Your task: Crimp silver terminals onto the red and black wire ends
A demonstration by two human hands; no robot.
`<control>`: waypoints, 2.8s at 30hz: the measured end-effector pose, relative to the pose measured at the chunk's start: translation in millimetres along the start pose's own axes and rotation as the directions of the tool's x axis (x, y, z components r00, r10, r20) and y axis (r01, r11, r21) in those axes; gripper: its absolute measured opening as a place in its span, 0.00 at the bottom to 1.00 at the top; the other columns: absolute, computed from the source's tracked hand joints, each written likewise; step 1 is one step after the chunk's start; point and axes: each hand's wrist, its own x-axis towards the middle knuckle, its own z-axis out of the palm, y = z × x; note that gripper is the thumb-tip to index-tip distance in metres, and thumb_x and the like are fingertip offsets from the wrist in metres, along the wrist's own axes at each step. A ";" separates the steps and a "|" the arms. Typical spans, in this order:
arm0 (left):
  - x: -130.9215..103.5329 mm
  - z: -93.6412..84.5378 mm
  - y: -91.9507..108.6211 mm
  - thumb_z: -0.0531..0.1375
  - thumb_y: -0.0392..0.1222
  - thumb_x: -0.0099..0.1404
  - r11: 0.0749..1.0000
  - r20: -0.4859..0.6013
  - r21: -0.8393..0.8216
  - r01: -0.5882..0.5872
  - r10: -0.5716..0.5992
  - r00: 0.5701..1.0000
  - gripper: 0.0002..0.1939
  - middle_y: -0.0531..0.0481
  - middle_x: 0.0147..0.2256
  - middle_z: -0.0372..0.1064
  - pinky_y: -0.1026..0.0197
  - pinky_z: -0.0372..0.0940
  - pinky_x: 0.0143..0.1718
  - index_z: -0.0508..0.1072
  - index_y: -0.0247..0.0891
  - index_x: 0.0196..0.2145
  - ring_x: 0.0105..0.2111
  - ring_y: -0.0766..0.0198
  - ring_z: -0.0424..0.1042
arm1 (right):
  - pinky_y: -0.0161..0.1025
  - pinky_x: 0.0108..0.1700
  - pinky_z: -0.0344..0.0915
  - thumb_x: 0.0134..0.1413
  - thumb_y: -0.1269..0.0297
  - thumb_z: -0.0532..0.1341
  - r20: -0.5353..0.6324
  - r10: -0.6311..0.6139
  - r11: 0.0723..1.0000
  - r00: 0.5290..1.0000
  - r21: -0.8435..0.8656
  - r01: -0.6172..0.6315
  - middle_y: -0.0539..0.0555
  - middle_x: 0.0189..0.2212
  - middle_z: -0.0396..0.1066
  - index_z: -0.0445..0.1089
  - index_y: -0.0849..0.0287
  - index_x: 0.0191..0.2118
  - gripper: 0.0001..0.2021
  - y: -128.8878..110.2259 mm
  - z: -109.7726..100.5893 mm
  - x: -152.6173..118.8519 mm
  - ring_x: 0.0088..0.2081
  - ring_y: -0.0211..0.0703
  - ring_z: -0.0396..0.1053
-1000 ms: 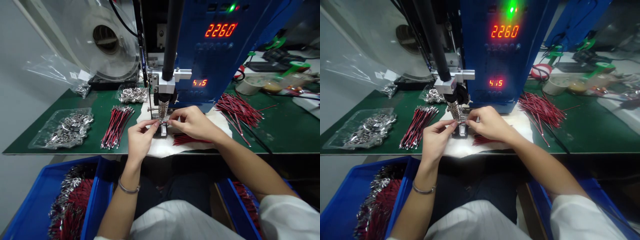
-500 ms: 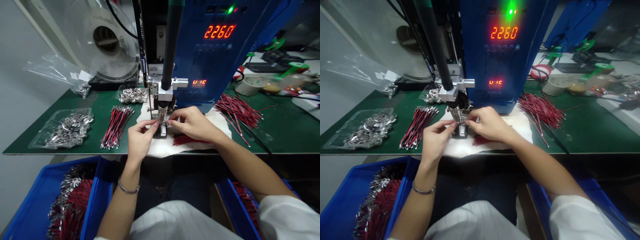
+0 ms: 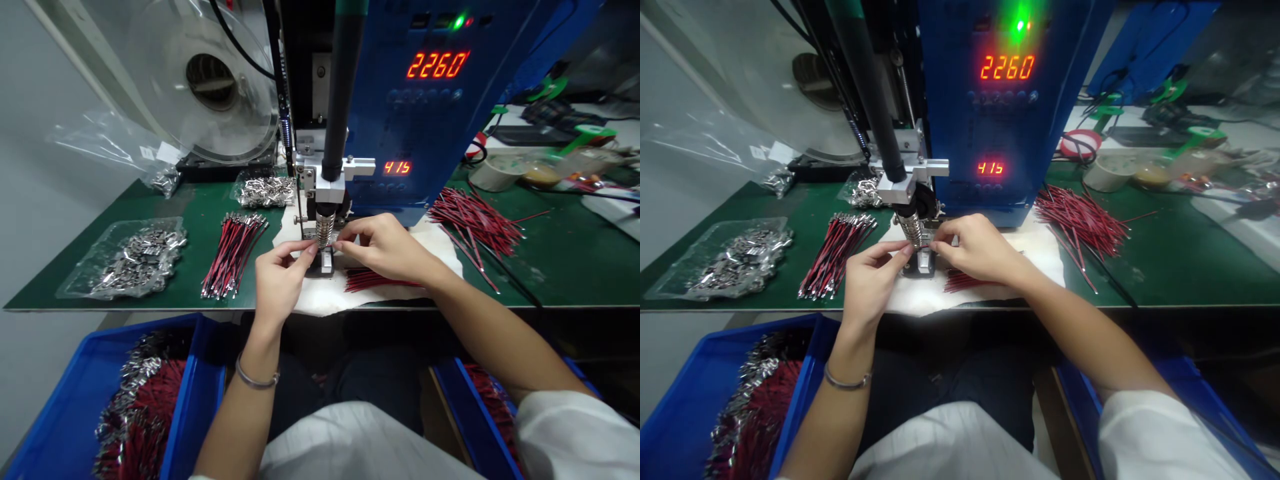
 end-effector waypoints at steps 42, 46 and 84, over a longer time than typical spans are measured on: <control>1.0 -1.4 -1.6 0.67 0.46 0.55 1.000 0.034 -0.008 -0.009 0.009 0.999 0.10 0.48 0.27 0.74 0.64 0.59 0.26 0.80 0.36 0.31 0.25 0.66 0.67 | 0.31 0.35 0.65 0.55 0.72 0.61 0.035 -0.286 0.957 0.958 0.061 0.283 0.55 0.32 0.77 0.77 0.62 0.37 0.07 10.4 -8.6 -0.4 0.32 0.37 0.73; 0.8 -1.5 -1.7 0.66 0.46 0.55 1.000 0.031 -0.005 -0.010 0.011 0.999 0.10 0.48 0.27 0.74 0.64 0.59 0.26 0.79 0.36 0.31 0.25 0.66 0.67 | 0.31 0.35 0.64 0.56 0.73 0.60 0.053 -0.267 0.963 0.962 0.049 0.265 0.54 0.32 0.77 0.77 0.61 0.37 0.08 9.3 -8.6 0.0 0.31 0.37 0.72; 1.9 -0.4 -2.6 0.63 0.50 0.60 0.996 -0.004 -0.092 0.001 -0.001 1.000 0.13 0.50 0.26 0.71 0.65 0.59 0.27 0.74 0.36 0.28 0.25 0.67 0.67 | 0.33 0.35 0.63 0.56 0.72 0.59 0.083 -0.204 0.978 0.975 0.051 0.201 0.55 0.31 0.77 0.77 0.63 0.37 0.08 5.8 -8.6 0.5 0.31 0.39 0.72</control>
